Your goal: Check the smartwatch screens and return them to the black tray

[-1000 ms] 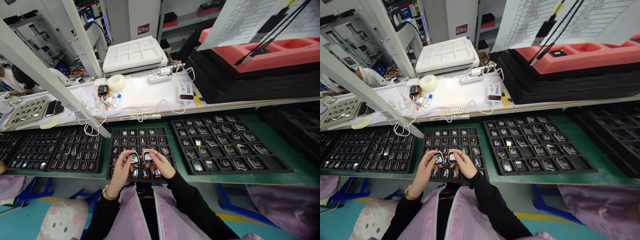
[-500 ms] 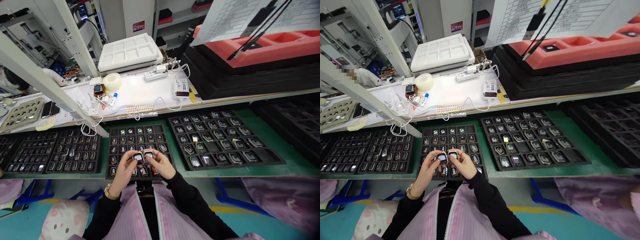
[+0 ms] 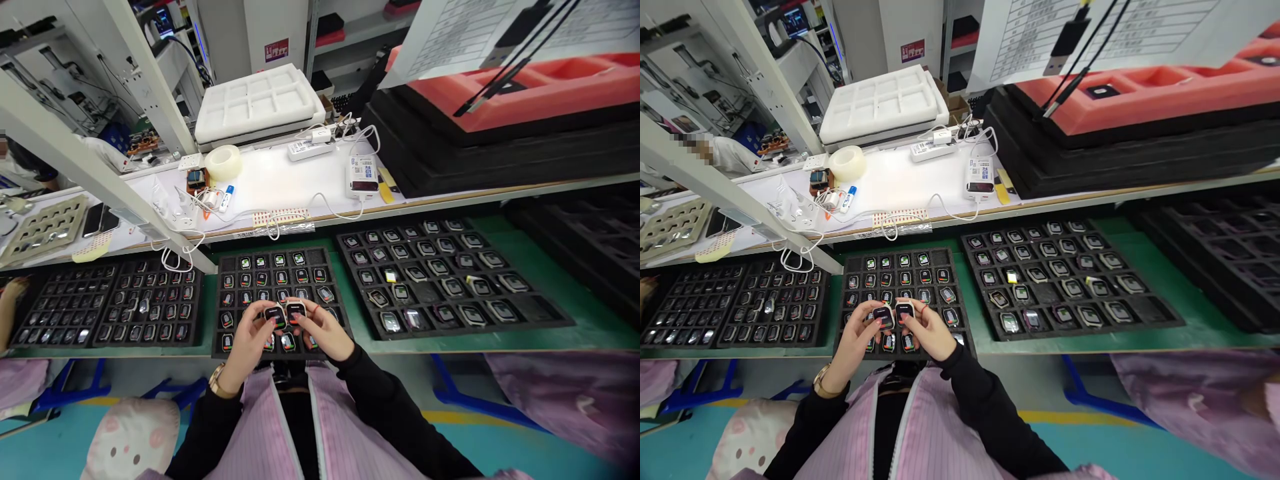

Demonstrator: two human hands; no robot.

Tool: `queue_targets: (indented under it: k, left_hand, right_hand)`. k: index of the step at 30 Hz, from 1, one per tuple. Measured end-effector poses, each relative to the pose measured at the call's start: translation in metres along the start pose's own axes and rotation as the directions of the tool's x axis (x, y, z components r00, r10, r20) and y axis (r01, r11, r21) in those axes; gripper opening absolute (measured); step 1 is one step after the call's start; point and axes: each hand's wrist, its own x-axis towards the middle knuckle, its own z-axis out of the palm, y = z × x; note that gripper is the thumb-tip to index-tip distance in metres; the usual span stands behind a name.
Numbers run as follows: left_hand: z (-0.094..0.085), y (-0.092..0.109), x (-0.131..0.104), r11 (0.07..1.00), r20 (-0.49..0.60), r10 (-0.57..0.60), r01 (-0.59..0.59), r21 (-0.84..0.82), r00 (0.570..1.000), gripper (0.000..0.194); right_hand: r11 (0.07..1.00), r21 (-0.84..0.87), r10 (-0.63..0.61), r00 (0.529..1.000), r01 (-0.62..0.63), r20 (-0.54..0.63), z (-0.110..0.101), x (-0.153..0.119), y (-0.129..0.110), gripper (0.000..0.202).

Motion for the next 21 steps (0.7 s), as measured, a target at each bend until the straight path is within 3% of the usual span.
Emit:
queue_targets:
  k: [6,12,14,16,18,19,21]
  left_hand:
    - [0.001,-0.004,0.002,1.0,-0.075,-0.002,0.001,-0.008,0.997,0.029]
    - [-0.003,0.011,-0.001,0.999,-0.08,0.052,-0.053,-0.011,0.995,0.031]
    - [-0.006,0.018,-0.001,0.998,-0.087,0.057,-0.056,0.003,0.995,0.03]
    - [-0.011,0.026,0.001,0.998,-0.104,0.054,-0.052,0.017,0.993,0.028]
    - [-0.017,0.036,0.002,0.998,-0.127,0.055,-0.054,0.013,0.99,0.026]
    - [-0.02,0.042,0.003,0.998,-0.137,0.062,-0.062,-0.002,0.989,0.025]
    - [-0.025,0.059,0.001,0.994,-0.149,0.088,-0.098,-0.057,0.985,0.024]
  right_hand:
    - [1.0,-0.014,-0.003,1.0,0.003,0.011,0.0,-0.003,-0.005,0.061]
    - [0.999,-0.046,-0.006,0.999,0.005,-0.032,-0.001,-0.003,-0.021,0.063]
    - [0.991,-0.122,-0.058,0.997,0.052,-0.044,0.005,-0.006,-0.037,0.055]
    - [0.952,-0.251,-0.186,0.982,0.175,-0.021,0.015,-0.018,-0.062,0.042]
    - [0.856,-0.381,-0.343,0.935,0.35,0.089,0.03,-0.038,-0.093,0.027]
    - [0.823,-0.383,-0.391,0.907,0.42,0.157,0.039,-0.049,-0.108,0.021]
    - [0.859,-0.281,-0.375,0.899,0.428,0.225,0.055,-0.071,-0.131,0.017]
